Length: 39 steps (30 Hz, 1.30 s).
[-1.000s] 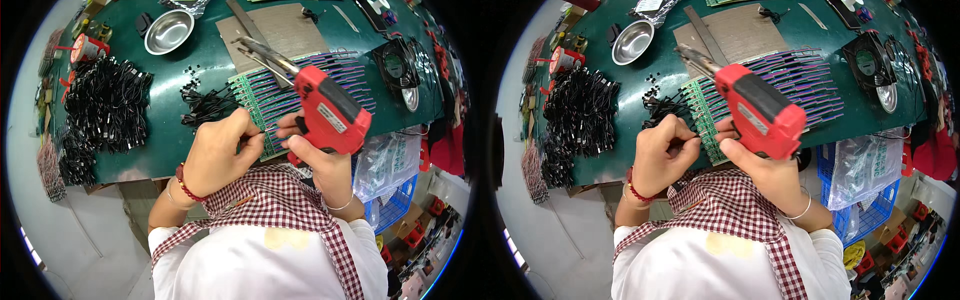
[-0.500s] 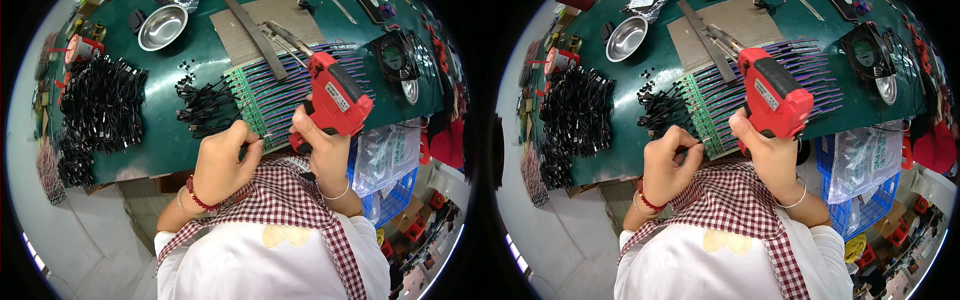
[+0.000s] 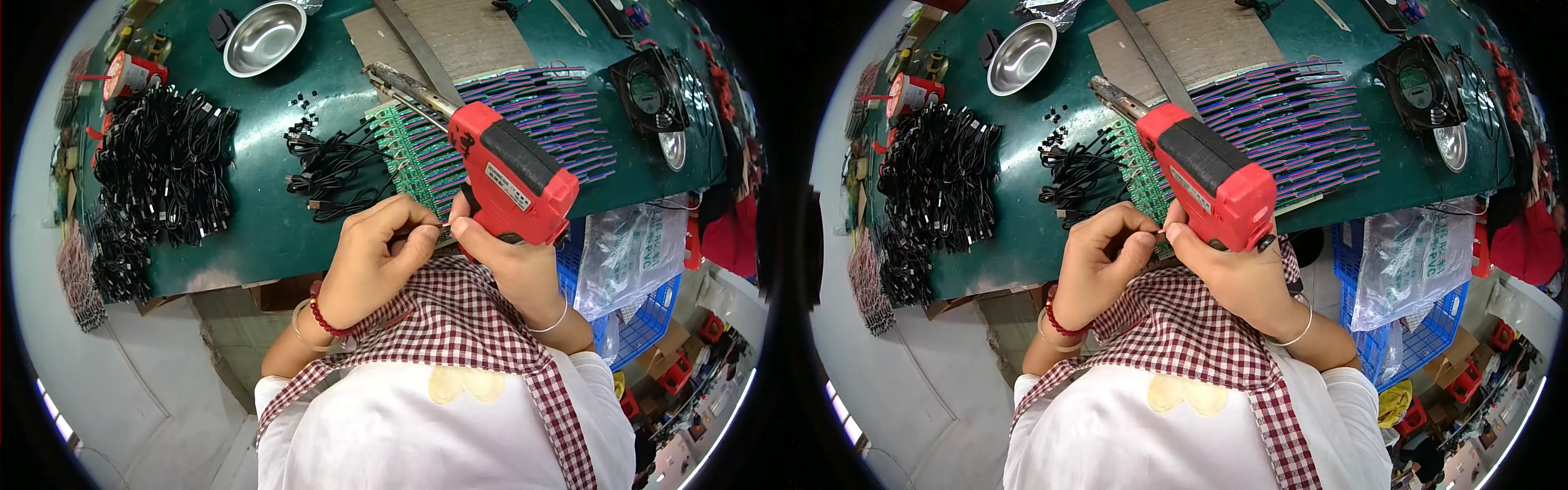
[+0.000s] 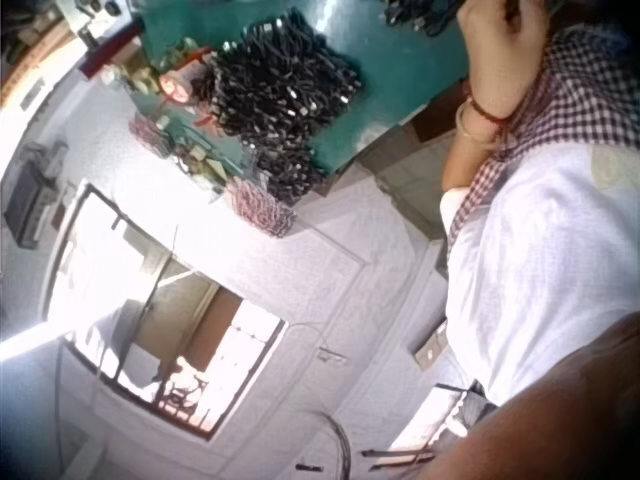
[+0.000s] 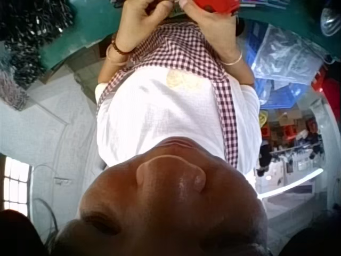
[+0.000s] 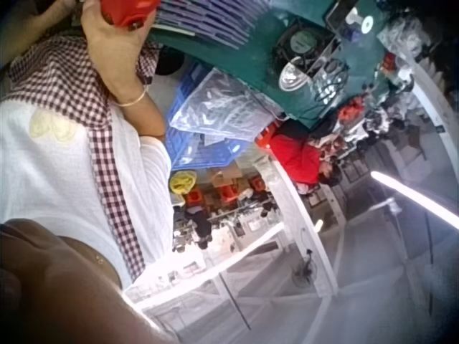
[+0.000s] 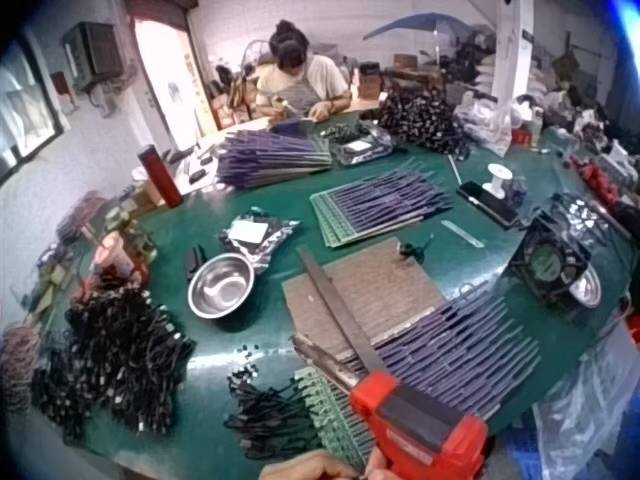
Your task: The person solders cable wires onto circuit boards using a soldering gun, adjusts the soldering tip using pliers, and handles a bag of electronic components.
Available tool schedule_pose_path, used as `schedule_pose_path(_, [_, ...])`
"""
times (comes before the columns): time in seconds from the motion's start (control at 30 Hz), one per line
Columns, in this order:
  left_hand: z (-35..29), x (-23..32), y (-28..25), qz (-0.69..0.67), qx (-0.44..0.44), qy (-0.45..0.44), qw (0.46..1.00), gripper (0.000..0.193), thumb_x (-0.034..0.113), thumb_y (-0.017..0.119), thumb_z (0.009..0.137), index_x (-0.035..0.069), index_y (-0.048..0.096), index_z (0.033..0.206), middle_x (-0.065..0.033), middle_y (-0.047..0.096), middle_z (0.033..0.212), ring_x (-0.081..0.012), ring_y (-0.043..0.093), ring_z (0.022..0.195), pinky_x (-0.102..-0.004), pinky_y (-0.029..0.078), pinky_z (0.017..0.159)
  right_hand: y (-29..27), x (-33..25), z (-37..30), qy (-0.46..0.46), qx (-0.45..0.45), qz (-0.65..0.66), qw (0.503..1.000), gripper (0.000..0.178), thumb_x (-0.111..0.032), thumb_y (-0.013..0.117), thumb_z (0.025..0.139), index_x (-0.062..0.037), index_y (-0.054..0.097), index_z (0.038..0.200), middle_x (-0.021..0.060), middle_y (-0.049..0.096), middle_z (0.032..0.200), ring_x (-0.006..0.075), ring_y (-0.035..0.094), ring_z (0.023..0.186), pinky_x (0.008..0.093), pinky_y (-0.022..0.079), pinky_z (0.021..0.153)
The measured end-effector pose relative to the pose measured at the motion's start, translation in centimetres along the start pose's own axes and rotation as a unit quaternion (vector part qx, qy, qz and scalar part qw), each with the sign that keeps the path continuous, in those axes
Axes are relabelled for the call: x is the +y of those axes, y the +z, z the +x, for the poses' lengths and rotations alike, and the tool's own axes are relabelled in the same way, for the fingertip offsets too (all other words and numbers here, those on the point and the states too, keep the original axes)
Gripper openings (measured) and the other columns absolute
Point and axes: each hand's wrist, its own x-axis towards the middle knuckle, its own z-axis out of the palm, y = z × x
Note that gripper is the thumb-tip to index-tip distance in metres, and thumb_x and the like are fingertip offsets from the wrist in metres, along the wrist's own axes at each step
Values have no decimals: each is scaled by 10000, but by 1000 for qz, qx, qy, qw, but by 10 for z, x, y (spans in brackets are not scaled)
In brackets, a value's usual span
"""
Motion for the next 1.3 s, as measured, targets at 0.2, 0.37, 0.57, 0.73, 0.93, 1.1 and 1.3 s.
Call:
schedule_pose_path(0.2, [-1,5,5,42,57,89,994,120,-70,633,707,-6,544,756,-67,527,695,-122,504,578,-258,389,499,5,4,3,-66,0,-32,997,154,-9,653,822,-25,617,972,10,646,895,72,607,818,231,487,716])
schedule_pose_path(0.37, [3,3,5,170,118,187,960,166,-107,634,648,-22,546,760,-82,508,683,-160,507,578,-247,375,487,3,-5,3,-8,1,4,1000,149,-36,670,817,-16,622,957,7,635,876,65,588,782,227,478,703])
schedule_pose_path(0.57, [3,3,7,168,110,183,963,158,-103,638,661,-23,549,764,-81,516,692,-154,506,576,-246,373,484,3,2,7,-17,6,6,1000,147,-43,676,815,-14,626,950,0,629,873,67,580,764,232,470,683])
schedule_pose_path(0.73, [5,6,2,121,76,93,985,141,-32,656,684,22,555,765,-70,526,726,-218,543,607,-334,419,499,0,4,9,-16,-18,-27,999,141,-55,675,824,-11,624,948,-4,628,861,72,578,761,235,465,690])
schedule_pose_path(0.93, [20,-5,-1,308,151,115,932,136,-28,654,700,31,576,794,-73,568,937,-182,547,658,-288,443,558,-21,7,-1,-88,45,-38,994,392,-42,604,875,26,458,1233,97,606,856,156,578,753,284,472,679])
schedule_pose_path(1.1, [29,-9,-5,350,144,106,920,124,-3,635,704,37,548,783,-81,574,1004,-235,584,688,-333,474,576,-69,42,-30,-137,61,-164,975,391,-112,611,894,38,474,1229,73,565,755,124,510,628,272,425,572])
schedule_pose_path(1.3, [32,-8,-3,368,125,83,917,128,-5,623,699,34,544,792,-69,558,992,-247,586,675,-355,472,562,-79,57,-51,-99,40,-200,974,259,-176,722,789,-34,623,981,73,602,869,173,589,714,284,461,616])
